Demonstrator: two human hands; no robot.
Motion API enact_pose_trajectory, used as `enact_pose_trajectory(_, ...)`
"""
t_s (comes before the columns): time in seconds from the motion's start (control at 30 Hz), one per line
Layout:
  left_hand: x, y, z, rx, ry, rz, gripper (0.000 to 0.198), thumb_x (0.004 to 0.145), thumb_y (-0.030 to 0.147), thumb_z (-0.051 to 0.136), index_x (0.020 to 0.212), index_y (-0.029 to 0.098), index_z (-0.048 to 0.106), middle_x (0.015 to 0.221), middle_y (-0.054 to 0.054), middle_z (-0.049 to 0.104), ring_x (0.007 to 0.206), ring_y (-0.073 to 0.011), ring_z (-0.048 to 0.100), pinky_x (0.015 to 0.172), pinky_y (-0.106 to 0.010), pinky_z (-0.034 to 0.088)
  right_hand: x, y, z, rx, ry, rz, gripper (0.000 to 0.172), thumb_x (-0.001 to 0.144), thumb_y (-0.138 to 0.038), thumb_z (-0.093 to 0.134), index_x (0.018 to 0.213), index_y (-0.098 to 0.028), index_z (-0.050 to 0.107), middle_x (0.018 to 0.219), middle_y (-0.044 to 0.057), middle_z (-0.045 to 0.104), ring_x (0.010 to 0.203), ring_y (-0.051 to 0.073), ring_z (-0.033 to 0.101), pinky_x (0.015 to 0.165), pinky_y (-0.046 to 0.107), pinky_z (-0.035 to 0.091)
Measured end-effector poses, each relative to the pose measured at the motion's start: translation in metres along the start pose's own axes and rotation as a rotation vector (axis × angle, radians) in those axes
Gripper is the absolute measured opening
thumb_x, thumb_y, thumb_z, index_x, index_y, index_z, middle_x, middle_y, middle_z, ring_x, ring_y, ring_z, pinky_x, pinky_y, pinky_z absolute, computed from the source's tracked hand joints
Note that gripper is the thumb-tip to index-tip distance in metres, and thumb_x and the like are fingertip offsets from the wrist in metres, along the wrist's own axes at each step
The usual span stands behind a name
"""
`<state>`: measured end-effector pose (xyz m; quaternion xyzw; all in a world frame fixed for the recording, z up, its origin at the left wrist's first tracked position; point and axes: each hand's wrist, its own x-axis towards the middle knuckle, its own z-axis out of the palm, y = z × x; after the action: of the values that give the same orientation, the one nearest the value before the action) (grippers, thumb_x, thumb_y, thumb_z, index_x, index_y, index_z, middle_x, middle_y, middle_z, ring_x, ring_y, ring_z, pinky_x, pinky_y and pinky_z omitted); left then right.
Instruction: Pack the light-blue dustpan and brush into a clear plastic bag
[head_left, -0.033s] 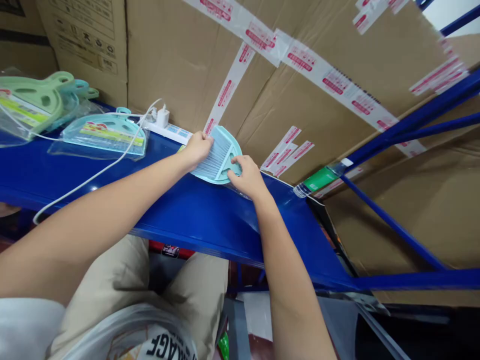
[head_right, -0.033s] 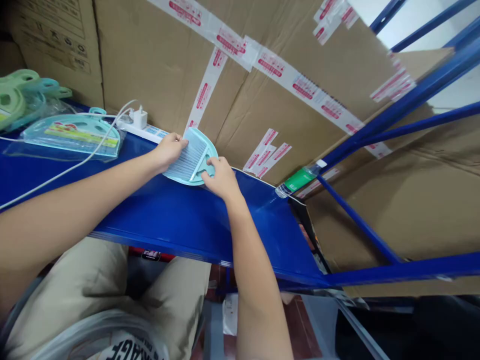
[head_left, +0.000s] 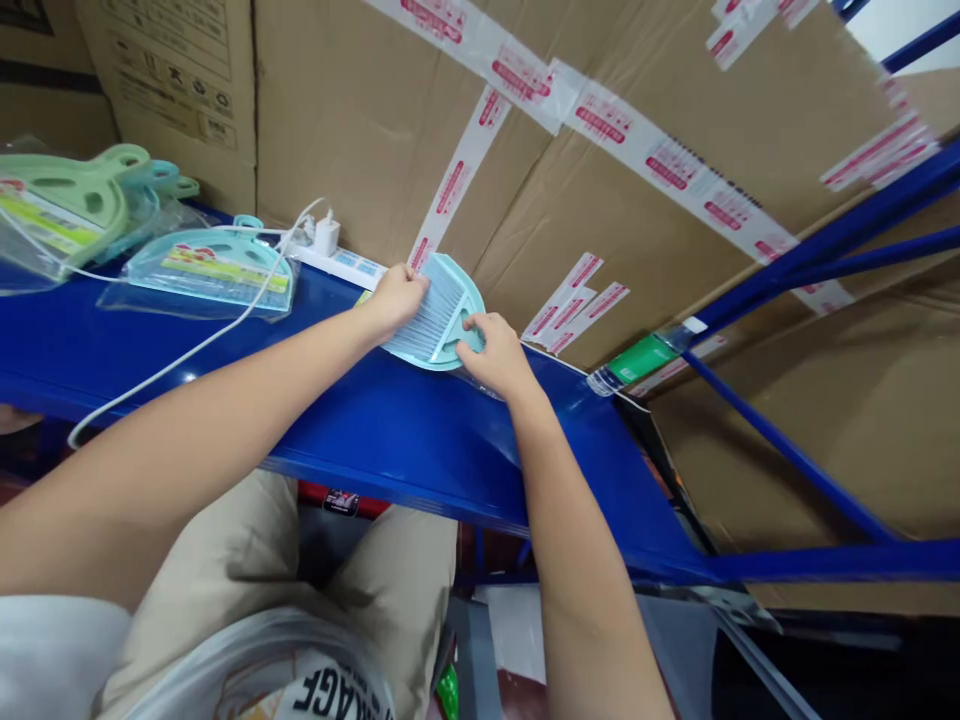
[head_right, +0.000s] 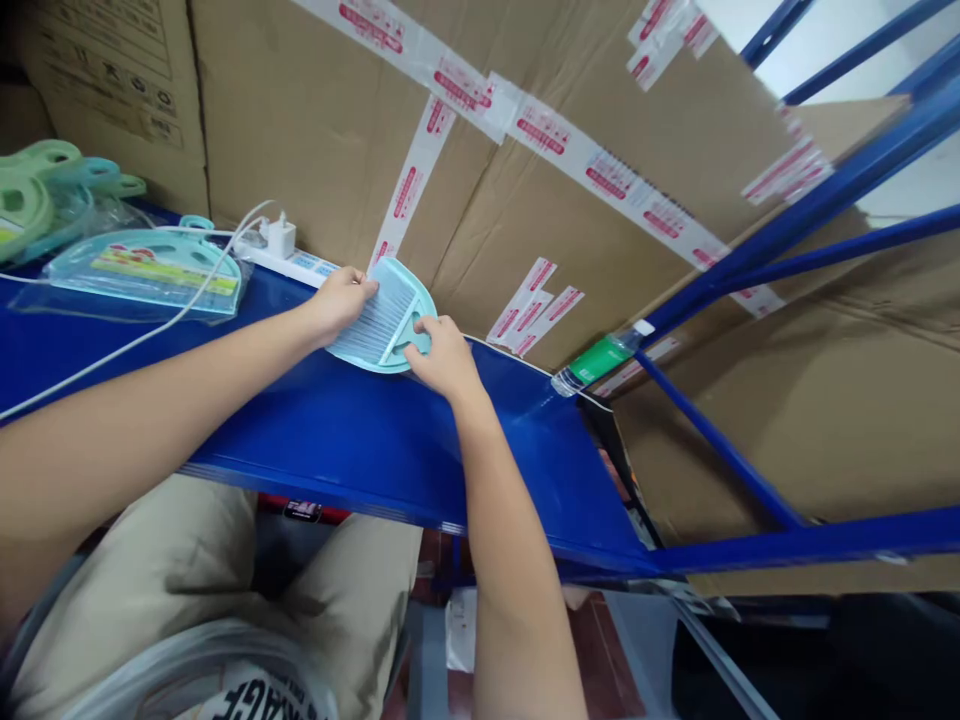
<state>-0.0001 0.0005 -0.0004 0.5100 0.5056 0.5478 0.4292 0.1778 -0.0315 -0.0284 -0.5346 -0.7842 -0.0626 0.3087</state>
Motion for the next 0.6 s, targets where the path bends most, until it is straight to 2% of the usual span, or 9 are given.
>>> enact_pose_trajectory(0.17,0.0001,0.0006,-0.0014,-0.083,-0.103,-0.026,0.018,0.086,0.034,0.063,0.076,0.021,0.058,0.077,-0.005,0.067,0.088,-0.0244,0.069,0.084,-0.037,0.052,0.0010,0.0028,0.0000,0.013,0.141,-0.020,0.013,0.070,-0.025,0.056,0.077,-0.026,0.045,0.084,0.003,0.052,0.082,0.023,0.053,0.077,0.039,0.049)
enact_pose_trajectory(0.3,-0.0023,0.0010,-0.0023,-0.201,-0.237,-0.032,0.040,0.087,0.056,0.058,0.095,0.018,0.071,0.091,-0.011,0.076,0.102,-0.0310,0.071,0.093,-0.042,0.053,0.0015,0.0048,0.0002,0.045,0.255,-0.078,0.015,0.069,-0.023,0.054,0.077,-0.026,0.041,0.082,0.002,0.052,0.079,0.020,0.051,0.074,0.036,0.048)
enact_pose_trajectory(0.47,-0.0007,-0.0008,-0.0042,-0.207,-0.280,0.014,0.053,0.093,0.061,0.046,0.113,0.020,0.072,0.106,-0.012,0.078,0.118,-0.0326,0.067,0.100,-0.044,0.050,0.0006,0.0070,-0.0015,0.086,0.328,-0.114,0.017,0.067,-0.022,0.053,0.075,-0.027,0.040,0.083,0.002,0.053,0.079,0.021,0.053,0.074,0.036,0.047)
enact_pose_trajectory(0.6,0.0029,-0.0012,-0.0082,-0.168,-0.331,0.035,0.056,0.091,0.062,0.046,0.112,0.018,0.073,0.111,-0.014,0.077,0.119,-0.0325,0.066,0.103,-0.043,0.048,-0.0002,0.0072,-0.0011,0.145,0.359,-0.121,0.016,0.066,-0.021,0.053,0.074,-0.026,0.040,0.087,0.003,0.055,0.084,0.022,0.055,0.076,0.037,0.048)
